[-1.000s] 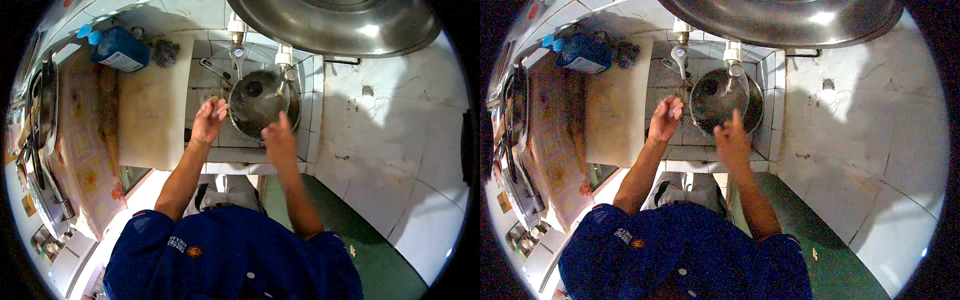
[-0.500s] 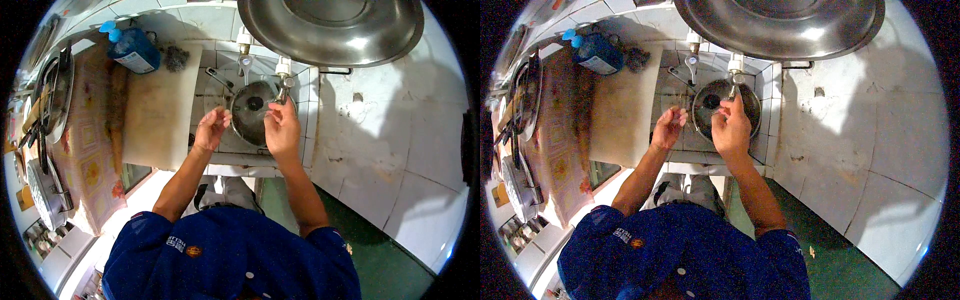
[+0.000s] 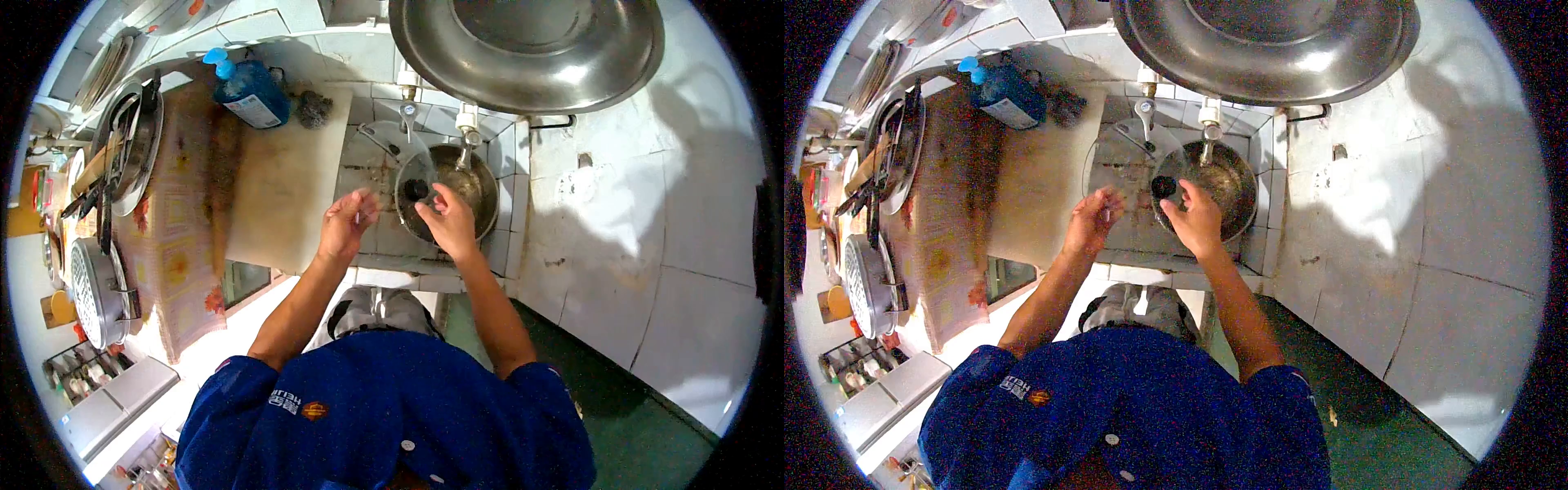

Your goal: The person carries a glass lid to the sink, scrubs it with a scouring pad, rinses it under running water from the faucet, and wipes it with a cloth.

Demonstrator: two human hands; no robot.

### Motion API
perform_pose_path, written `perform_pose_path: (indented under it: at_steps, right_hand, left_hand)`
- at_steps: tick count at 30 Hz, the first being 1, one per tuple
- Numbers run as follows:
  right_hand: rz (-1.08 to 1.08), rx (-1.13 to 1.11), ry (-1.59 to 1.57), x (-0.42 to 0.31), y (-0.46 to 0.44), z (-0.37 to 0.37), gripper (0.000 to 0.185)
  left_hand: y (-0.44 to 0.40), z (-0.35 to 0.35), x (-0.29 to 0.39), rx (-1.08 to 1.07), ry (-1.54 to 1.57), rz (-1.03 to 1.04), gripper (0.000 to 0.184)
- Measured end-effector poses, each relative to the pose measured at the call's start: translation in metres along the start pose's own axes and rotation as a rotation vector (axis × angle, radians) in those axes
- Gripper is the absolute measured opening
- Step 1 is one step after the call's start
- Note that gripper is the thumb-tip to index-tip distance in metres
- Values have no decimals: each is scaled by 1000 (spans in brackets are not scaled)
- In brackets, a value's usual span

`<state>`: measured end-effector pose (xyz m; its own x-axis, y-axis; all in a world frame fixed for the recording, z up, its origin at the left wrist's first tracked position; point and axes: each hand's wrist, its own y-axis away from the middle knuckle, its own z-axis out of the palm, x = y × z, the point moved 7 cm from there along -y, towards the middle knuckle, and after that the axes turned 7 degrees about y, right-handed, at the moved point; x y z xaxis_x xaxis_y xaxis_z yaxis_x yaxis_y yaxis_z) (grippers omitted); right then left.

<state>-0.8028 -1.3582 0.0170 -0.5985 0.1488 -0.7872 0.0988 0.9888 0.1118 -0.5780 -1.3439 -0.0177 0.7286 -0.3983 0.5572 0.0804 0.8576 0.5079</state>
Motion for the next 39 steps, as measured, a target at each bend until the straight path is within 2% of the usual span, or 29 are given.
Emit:
perform_pose_path:
  at_steps: [6,8,12,15,17,23,26,30,32,33,35,39]
  right_hand:
    - [-127,54,77,-8,0,6,53]
    - [-3,-92,0,-11,4,7,52]
    - [-49,-49,-33,-22,6,7,51]
    - [-59,-107,-73,-41,6,6,51]
    - [-24,-173,19,-43,3,14,53]
    - [-137,-83,-100,-63,-4,26,58]
    - [-60,-127,-19,-82,-2,22,58]
    - [-115,-49,-72,-59,-18,55,56]
    - [141,-136,-316,-48,-19,68,41]
    - [131,-131,-311,-57,-16,66,41]
    - [291,-218,-643,-70,3,68,29]
    - [311,-150,-721,-83,15,74,23]
  left_hand:
    - [31,21,33,124,-114,71,19]
    - [36,23,39,125,-139,90,19]
    - [44,29,51,137,-176,133,21]
    - [50,34,60,159,-224,167,22]
    - [55,40,66,161,-196,181,19]
    - [67,47,78,165,-216,241,20]
    - [66,44,85,131,-229,253,19]
    - [65,41,93,64,-257,246,16]
    - [67,40,97,46,-255,252,16]
    - [68,40,99,35,-259,251,16]
    - [79,45,108,46,-284,252,16]
    - [90,40,120,7,-298,259,19]
